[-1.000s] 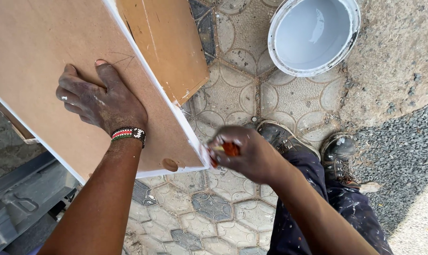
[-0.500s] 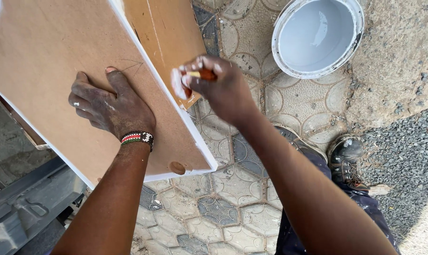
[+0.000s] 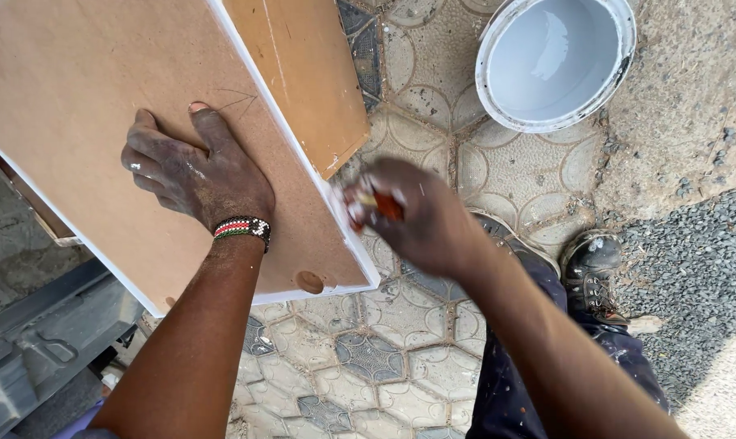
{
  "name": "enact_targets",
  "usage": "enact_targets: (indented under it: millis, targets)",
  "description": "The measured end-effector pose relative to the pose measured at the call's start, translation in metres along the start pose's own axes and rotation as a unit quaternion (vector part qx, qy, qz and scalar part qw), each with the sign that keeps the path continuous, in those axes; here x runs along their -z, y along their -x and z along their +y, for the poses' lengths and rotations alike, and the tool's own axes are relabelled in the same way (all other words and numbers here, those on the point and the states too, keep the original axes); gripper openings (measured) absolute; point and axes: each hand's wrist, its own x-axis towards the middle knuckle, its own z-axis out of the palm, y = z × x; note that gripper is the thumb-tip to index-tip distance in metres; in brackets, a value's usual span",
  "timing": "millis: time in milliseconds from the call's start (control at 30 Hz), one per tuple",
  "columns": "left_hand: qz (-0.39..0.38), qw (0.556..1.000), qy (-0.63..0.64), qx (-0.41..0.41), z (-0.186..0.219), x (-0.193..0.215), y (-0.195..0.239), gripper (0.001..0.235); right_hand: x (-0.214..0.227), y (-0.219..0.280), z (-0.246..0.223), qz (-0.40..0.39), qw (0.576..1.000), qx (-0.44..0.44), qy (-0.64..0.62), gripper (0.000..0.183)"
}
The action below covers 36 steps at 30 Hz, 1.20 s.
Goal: The person paints the edges of a rectangular wooden board with white paint using a small brush. They repeatedly dip the brush into a paint bucket and apply the paint to the board's perimeter, holding the board with their left hand while painting with their right.
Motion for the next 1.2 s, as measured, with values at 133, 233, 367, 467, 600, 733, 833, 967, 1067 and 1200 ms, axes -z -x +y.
enact_targets:
  millis: [133, 233, 367, 467, 600, 733, 833, 967, 1067, 1200]
  targets:
    - [0.003, 1.0, 0.0, 0.0, 0.001, -0.002, 0.0, 0.049, -0.019, 0.087, -0.001, 0.008, 0.996, 0.062, 0.062, 0.042]
    - [0.0, 1.0, -0.003, 0.007, 0.001, 0.0, 0.0, 0.049, -0.035, 0.129, 0.006, 0.025, 0.998, 0.009, 0.055, 0.027]
    - [-0.002, 1.0, 0.002, 0.01, 0.002, -0.001, 0.0, 0.049, -0.043, 0.101, 0.007, 0.133, 0.987, -0.048, 0.076, 0.013]
    - [0.0, 1.0, -0.002, 0.01, -0.001, -0.001, 0.001, 0.049, -0.037, 0.029, 0.021, 0.148, 0.979, 0.039, 0.133, 0.008]
    - [-0.003, 1.0, -0.002, 0.012, 0.001, -0.001, 0.0, 0.05, -0.009, -0.036, -0.004, 0.075, 0.985, 0.081, 0.133, 0.012]
    - [-0.006, 1.0, -0.002, 0.011, 0.002, 0.0, 0.0, 0.052, -0.02, 0.051, -0.003, 0.028, 0.994, -0.043, 0.099, 0.02]
    - [-0.011, 1.0, 0.002, 0.011, 0.004, 0.003, -0.001, 0.052, -0.033, 0.117, 0.029, -0.025, 0.974, -0.162, -0.155, 0.011]
    - [-0.015, 1.0, 0.004, 0.013, 0.003, 0.003, 0.001, 0.051, -0.061, 0.149, 0.104, 0.111, 0.798, -0.43, -0.407, 0.015]
    - [-0.009, 1.0, 0.004, -0.005, 0.001, 0.004, 0.0, 0.051, -0.076, 0.134, 0.14, 0.07, 0.669, -0.466, -0.574, 0.026]
    - [0.005, 0.999, -0.014, -0.03, 0.002, 0.003, 0.0, 0.051, -0.088, 0.098, 0.165, -0.108, 0.552, -0.419, -0.712, 0.03]
